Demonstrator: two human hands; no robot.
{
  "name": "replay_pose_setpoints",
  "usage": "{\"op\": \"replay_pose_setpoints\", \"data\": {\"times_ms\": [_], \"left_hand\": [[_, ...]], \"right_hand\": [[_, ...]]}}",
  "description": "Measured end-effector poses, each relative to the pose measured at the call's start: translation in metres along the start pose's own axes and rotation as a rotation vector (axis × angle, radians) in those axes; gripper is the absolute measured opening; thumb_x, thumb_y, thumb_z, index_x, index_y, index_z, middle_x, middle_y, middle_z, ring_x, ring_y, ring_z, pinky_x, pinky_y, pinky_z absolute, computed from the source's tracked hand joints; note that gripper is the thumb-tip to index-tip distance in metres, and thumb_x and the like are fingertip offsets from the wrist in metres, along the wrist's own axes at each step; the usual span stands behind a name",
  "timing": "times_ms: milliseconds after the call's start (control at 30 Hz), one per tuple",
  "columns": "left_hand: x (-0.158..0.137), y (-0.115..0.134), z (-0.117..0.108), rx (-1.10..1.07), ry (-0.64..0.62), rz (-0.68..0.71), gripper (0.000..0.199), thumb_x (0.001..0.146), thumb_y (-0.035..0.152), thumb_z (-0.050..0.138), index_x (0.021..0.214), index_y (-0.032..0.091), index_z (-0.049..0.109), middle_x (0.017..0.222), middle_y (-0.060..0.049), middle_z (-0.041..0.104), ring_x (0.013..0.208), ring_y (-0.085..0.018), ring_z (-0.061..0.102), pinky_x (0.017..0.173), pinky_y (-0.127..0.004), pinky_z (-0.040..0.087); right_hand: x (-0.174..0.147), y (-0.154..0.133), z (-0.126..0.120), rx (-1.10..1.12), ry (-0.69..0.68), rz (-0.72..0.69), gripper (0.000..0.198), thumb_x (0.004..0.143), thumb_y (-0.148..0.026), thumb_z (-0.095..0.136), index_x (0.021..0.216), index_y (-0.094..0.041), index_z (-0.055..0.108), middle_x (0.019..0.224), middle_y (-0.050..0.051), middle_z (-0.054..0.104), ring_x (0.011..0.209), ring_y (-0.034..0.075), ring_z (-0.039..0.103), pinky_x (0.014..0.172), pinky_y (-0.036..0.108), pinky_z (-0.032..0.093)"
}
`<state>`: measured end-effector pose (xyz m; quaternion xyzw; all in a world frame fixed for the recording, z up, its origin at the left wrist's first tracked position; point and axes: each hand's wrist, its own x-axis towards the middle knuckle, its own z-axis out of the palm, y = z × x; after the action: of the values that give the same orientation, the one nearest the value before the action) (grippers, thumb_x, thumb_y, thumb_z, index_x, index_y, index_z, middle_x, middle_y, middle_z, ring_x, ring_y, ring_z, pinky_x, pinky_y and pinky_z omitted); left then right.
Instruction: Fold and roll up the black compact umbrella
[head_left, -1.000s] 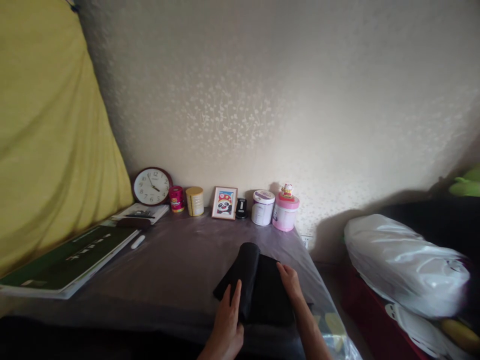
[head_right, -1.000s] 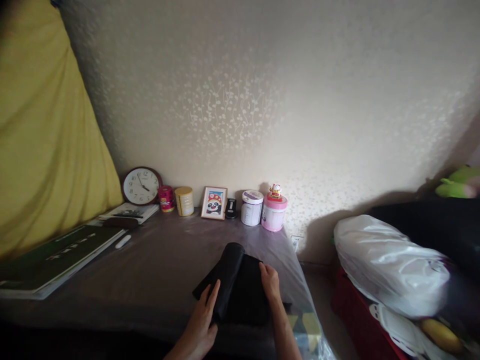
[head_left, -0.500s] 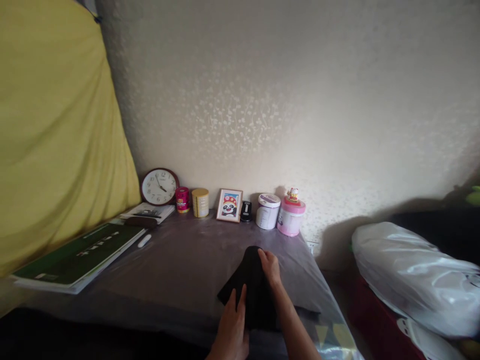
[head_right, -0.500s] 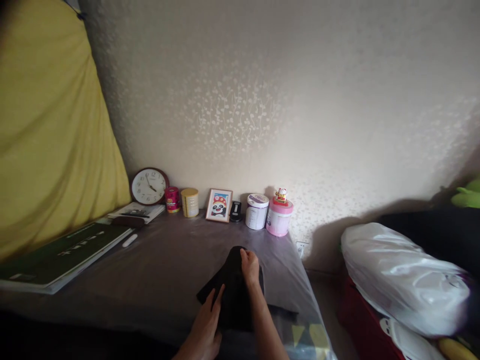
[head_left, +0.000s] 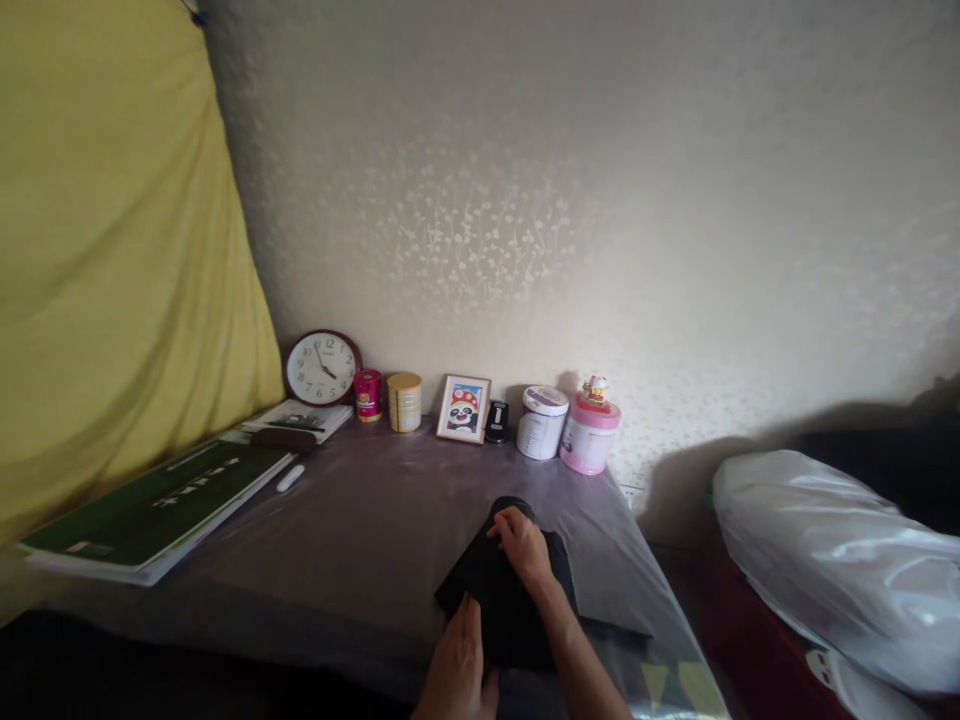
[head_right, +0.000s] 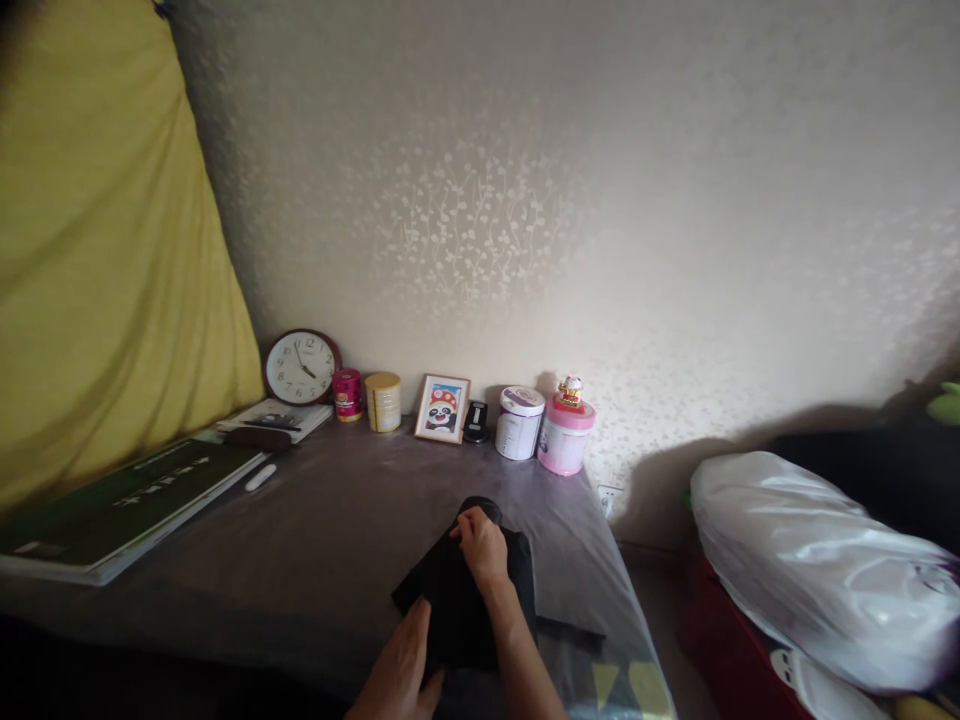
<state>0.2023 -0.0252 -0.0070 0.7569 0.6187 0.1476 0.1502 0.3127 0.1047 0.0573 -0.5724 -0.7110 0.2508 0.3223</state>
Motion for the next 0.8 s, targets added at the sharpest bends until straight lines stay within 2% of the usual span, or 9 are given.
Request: {"op": "replay_pose_setpoints", "data": {"times_ms": [67, 133, 200, 267, 333, 400, 567, 700, 800], "left_hand": [[-0.005, -0.015, 0.011, 0.009, 0.102, 0.080, 0.065, 0.071, 0.015, 0.051, 0.131, -0.001, 0.033, 0.135, -0.025, 0.044, 0.126, -0.028, 0.043, 0.102, -0.036, 0.041], [-0.009, -0.023, 0.015, 0.057, 0.259, 0.101, 0.057, 0.075, 0.019, 0.050, 0.128, 0.001, 0.038, 0.128, -0.024, 0.050, 0.120, -0.027, 0.050, 0.097, -0.036, 0.046], [-0.012, -0.023, 0.012, 0.107, 0.380, 0.109, 0.052, 0.077, 0.023, 0.050, 0.125, 0.006, 0.042, 0.126, -0.022, 0.052, 0.117, -0.028, 0.052, 0.095, -0.038, 0.048], [-0.010, -0.015, 0.004, 0.133, 0.422, 0.136, 0.051, 0.075, 0.024, 0.053, 0.124, 0.012, 0.044, 0.129, -0.019, 0.050, 0.117, -0.028, 0.052, 0.094, -0.039, 0.049], [-0.006, -0.004, -0.003, 0.146, 0.406, 0.197, 0.062, 0.071, 0.022, 0.055, 0.130, 0.016, 0.039, 0.138, -0.017, 0.042, 0.122, -0.030, 0.047, 0.096, -0.042, 0.046], [0.000, 0.006, -0.006, 0.142, 0.337, 0.226, 0.076, 0.065, 0.019, 0.056, 0.137, 0.017, 0.029, 0.146, -0.016, 0.029, 0.129, -0.032, 0.037, 0.100, -0.046, 0.042], [0.011, 0.017, -0.005, 0.111, 0.052, 0.066, 0.097, 0.051, 0.005, 0.054, 0.141, 0.012, 0.017, 0.149, -0.018, 0.014, 0.135, -0.035, 0.020, 0.106, -0.046, 0.034], [0.015, 0.021, -0.010, 0.063, -0.056, -0.018, 0.096, 0.051, -0.001, 0.050, 0.140, 0.008, 0.017, 0.149, -0.018, 0.012, 0.136, -0.034, 0.018, 0.109, -0.043, 0.030], [0.017, 0.026, -0.018, 0.026, -0.082, -0.073, 0.087, 0.057, -0.003, 0.046, 0.140, 0.008, 0.020, 0.148, -0.017, 0.014, 0.136, -0.033, 0.018, 0.110, -0.043, 0.028]], "right_hand": [[-0.005, -0.002, 0.000, -0.065, 0.001, -0.044, 0.021, 0.087, -0.026, 0.041, 0.079, -0.023, 0.060, 0.076, -0.003, 0.072, 0.069, 0.013, 0.065, 0.064, 0.021, 0.040], [-0.009, -0.003, -0.001, -0.095, 0.001, -0.063, 0.021, 0.088, -0.026, 0.041, 0.081, -0.024, 0.061, 0.078, -0.003, 0.073, 0.077, 0.014, 0.066, 0.067, 0.021, 0.040], [-0.011, -0.003, 0.000, -0.110, -0.008, -0.082, 0.021, 0.089, -0.025, 0.041, 0.083, -0.025, 0.061, 0.080, -0.004, 0.073, 0.079, 0.014, 0.066, 0.068, 0.021, 0.039], [-0.012, -0.004, 0.000, -0.120, -0.023, -0.093, 0.022, 0.089, -0.025, 0.041, 0.084, -0.025, 0.062, 0.081, -0.004, 0.073, 0.080, 0.014, 0.066, 0.069, 0.021, 0.039], [-0.012, -0.004, 0.000, -0.135, -0.034, -0.099, 0.022, 0.090, -0.024, 0.041, 0.086, -0.025, 0.063, 0.081, -0.003, 0.073, 0.080, 0.014, 0.066, 0.069, 0.021, 0.040], [-0.012, -0.005, 0.000, -0.145, -0.039, -0.109, 0.022, 0.090, -0.024, 0.041, 0.088, -0.024, 0.063, 0.081, -0.003, 0.072, 0.079, 0.014, 0.066, 0.068, 0.021, 0.040], [-0.026, -0.004, -0.004, -0.078, -0.076, -0.269, 0.025, 0.091, -0.029, 0.041, 0.092, -0.024, 0.066, 0.082, -0.002, 0.072, 0.081, 0.015, 0.062, 0.074, 0.022, 0.043], [-0.038, 0.007, -0.005, -0.038, -0.046, -0.447, 0.030, 0.092, -0.034, 0.041, 0.091, -0.025, 0.069, 0.093, 0.001, 0.071, 0.098, 0.018, 0.058, 0.088, 0.029, 0.042], [-0.031, 0.020, -0.001, -0.051, -0.045, -0.491, 0.030, 0.092, -0.032, 0.041, 0.094, -0.024, 0.070, 0.102, 0.004, 0.070, 0.113, 0.021, 0.052, 0.101, 0.039, 0.034]]}}
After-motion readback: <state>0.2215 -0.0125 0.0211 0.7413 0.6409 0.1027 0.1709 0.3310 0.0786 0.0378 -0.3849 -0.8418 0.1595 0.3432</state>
